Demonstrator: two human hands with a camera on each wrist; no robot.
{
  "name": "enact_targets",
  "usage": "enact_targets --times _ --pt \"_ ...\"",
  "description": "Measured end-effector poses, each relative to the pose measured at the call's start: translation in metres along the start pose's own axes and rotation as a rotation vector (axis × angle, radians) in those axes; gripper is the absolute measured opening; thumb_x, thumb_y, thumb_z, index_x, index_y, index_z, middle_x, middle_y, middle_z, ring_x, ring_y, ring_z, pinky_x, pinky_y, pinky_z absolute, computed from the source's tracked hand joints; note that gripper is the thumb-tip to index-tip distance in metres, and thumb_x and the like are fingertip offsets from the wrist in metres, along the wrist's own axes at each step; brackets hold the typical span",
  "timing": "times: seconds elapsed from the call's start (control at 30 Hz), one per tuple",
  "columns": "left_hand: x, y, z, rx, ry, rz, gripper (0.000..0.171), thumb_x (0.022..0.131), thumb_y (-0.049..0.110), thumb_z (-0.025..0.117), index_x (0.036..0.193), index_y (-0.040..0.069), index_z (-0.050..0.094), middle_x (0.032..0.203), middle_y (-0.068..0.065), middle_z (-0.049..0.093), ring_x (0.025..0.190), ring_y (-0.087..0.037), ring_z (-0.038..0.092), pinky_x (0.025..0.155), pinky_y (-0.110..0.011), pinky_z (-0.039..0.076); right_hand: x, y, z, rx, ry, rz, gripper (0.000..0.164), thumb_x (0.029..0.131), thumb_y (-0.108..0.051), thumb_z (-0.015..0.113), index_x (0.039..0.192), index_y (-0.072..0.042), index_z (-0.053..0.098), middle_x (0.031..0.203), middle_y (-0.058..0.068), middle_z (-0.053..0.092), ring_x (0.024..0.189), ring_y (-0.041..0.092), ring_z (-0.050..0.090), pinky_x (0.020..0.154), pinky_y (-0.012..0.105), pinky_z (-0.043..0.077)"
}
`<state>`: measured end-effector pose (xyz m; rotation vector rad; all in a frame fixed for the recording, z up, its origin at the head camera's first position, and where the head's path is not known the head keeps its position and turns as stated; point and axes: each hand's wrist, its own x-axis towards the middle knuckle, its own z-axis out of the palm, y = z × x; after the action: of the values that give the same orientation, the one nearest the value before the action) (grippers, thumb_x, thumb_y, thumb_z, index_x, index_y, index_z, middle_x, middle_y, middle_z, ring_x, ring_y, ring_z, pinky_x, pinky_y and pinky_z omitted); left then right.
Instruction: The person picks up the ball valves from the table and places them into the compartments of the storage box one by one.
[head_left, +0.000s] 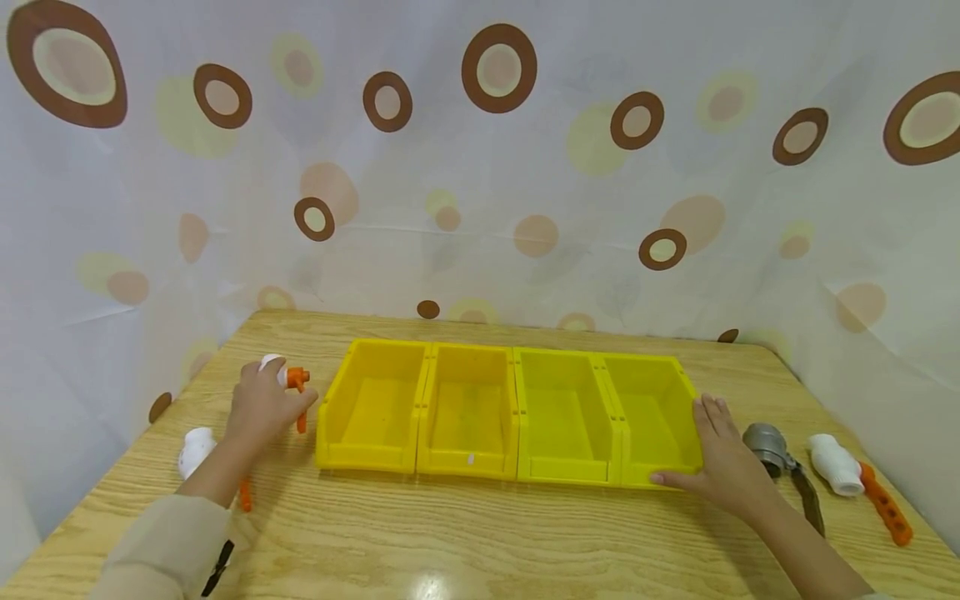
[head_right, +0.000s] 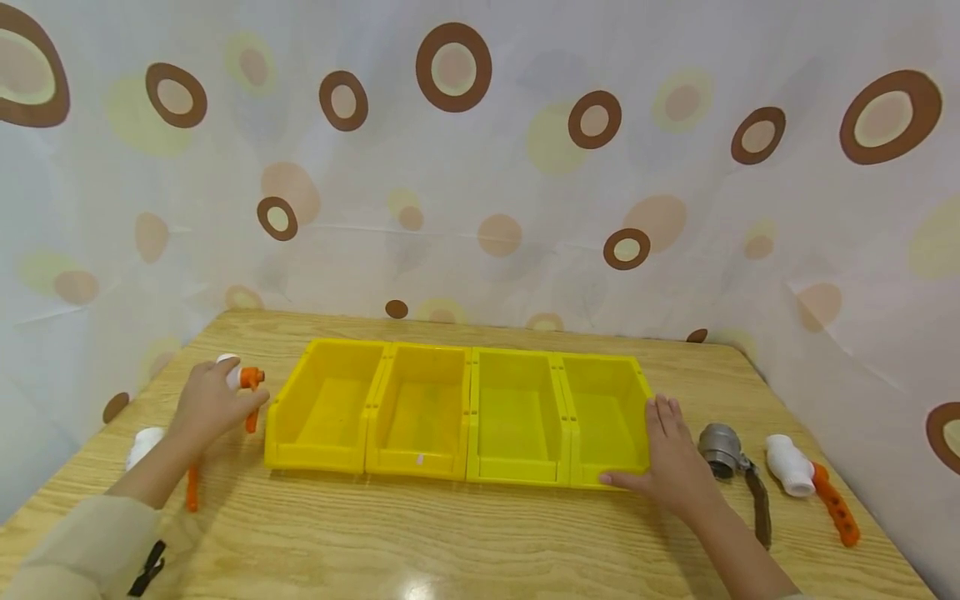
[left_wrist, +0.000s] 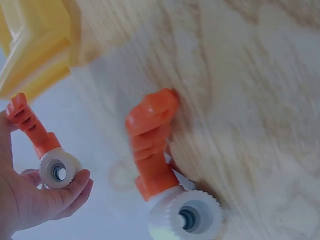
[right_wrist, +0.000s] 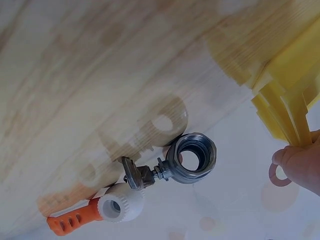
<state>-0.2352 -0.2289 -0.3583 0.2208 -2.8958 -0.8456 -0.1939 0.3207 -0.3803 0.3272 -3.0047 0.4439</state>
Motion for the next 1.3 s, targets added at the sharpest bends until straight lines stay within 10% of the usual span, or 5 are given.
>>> enact_targets --times 1.3 --pt "-0.008 0.048 -0.002 -0.022 0.021 0.137 0.069 0.08 0.029 0.059 0.136 -0.005 0.039 0.142 -0.034 0.026 0.122 -0.053 0.035 0.097 -0.061 0.039 0.0 0.002 0.0 0.018 -0.015 -0.006 0.122 0.071 -0.056 0.07 0.141 0.017 0.002 0.146 0.04 -0.002 0.137 0.051 -0.008 0.098 0.07 0.022"
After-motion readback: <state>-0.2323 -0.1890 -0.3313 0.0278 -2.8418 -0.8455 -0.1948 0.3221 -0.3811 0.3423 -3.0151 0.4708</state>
